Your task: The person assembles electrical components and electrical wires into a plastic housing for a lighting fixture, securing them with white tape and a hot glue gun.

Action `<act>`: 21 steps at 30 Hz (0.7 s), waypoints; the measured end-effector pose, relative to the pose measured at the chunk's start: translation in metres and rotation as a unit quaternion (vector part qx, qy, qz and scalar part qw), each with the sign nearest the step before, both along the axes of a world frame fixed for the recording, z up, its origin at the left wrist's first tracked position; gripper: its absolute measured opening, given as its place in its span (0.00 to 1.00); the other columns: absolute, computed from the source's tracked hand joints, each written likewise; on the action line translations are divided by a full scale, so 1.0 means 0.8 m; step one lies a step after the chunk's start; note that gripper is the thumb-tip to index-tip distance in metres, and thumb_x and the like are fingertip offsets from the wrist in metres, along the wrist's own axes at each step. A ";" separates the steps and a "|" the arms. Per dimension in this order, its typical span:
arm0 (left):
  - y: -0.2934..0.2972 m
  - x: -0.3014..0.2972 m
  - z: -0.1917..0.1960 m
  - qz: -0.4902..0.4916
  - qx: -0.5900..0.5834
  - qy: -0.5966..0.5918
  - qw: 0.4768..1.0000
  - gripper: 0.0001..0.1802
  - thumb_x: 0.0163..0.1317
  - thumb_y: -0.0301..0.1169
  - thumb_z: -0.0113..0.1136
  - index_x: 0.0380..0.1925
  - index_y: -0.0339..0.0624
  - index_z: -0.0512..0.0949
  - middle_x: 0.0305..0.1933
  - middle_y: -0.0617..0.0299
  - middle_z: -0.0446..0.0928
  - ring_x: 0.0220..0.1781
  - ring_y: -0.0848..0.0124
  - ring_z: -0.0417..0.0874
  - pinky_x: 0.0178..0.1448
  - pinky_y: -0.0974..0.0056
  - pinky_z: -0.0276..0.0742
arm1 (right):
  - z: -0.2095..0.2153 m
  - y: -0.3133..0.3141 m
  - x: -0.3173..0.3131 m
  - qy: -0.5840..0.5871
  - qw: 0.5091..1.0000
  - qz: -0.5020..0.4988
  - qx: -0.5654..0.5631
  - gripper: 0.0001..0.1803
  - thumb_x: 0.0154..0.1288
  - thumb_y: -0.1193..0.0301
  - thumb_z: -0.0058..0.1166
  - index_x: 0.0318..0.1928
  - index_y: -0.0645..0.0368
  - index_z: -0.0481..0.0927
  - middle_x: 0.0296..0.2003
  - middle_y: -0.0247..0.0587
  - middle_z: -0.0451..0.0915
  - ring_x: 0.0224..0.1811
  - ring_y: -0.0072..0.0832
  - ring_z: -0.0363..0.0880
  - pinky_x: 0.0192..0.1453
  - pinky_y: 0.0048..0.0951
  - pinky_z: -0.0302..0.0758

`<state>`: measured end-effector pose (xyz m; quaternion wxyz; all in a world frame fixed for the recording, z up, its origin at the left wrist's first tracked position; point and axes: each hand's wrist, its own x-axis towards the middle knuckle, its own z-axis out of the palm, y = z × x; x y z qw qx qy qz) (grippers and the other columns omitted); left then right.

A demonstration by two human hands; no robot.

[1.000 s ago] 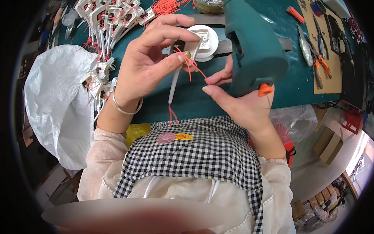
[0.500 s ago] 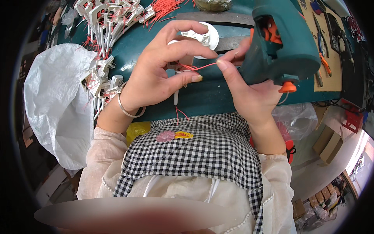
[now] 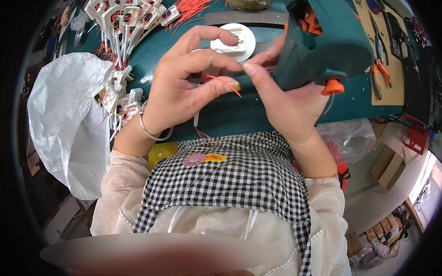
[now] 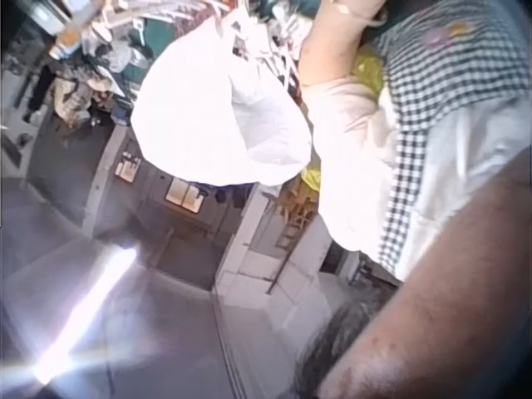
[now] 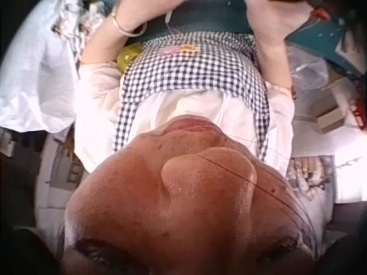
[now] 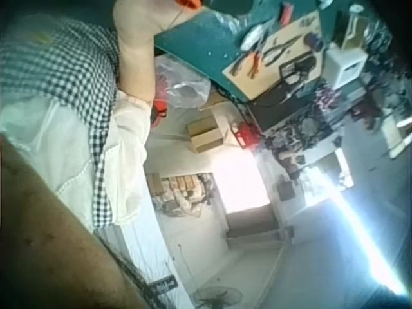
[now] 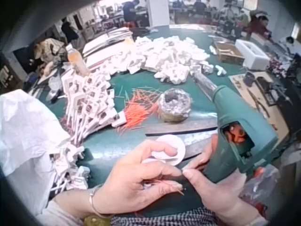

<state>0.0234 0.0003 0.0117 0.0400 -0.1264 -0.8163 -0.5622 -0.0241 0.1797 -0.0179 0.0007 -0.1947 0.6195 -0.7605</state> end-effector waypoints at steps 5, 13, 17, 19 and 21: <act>0.000 0.004 0.003 0.065 -0.012 0.007 0.998 0.12 0.48 0.24 0.70 0.34 0.36 0.82 0.50 0.56 0.70 0.38 0.74 0.79 0.36 0.71 0.79 | 0.006 -0.002 0.002 0.058 0.995 0.065 0.043 0.37 0.48 0.91 0.61 0.60 0.66 0.61 0.38 0.40 0.70 0.35 0.28 0.79 0.42 0.28 0.80; -0.007 0.003 0.003 0.065 -0.115 0.103 0.986 0.08 0.43 0.24 0.71 0.26 0.42 0.83 0.42 0.59 0.71 0.37 0.73 0.76 0.31 0.72 0.73 | 0.001 -0.003 -0.003 -0.052 0.995 0.087 0.001 0.37 0.50 0.90 0.60 0.61 0.65 0.59 0.38 0.41 0.70 0.34 0.29 0.80 0.41 0.29 0.81; -0.012 -0.010 -0.010 0.105 -0.111 0.119 0.981 0.08 0.42 0.24 0.71 0.25 0.42 0.83 0.44 0.59 0.72 0.38 0.71 0.76 0.30 0.72 0.71 | -0.011 -0.003 -0.013 0.013 0.995 0.047 0.088 0.31 0.52 0.90 0.57 0.57 0.67 0.65 0.38 0.43 0.73 0.34 0.31 0.80 0.41 0.30 0.81; -0.016 -0.025 -0.021 0.164 -0.184 0.187 0.951 0.08 0.42 0.24 0.71 0.25 0.42 0.83 0.47 0.59 0.72 0.40 0.70 0.77 0.33 0.70 0.72 | -0.011 0.008 -0.017 -0.021 0.999 0.007 0.025 0.28 0.51 0.91 0.56 0.54 0.69 0.67 0.38 0.43 0.74 0.34 0.32 0.80 0.40 0.32 0.80; -0.025 -0.053 -0.046 0.179 -0.199 0.195 0.944 0.06 0.44 0.26 0.71 0.24 0.43 0.83 0.52 0.59 0.71 0.43 0.66 0.77 0.42 0.68 0.75 | 0.005 0.027 -0.019 -0.062 0.997 0.041 -0.004 0.32 0.55 0.83 0.56 0.61 0.69 0.61 0.35 0.42 0.72 0.31 0.30 0.77 0.37 0.30 0.77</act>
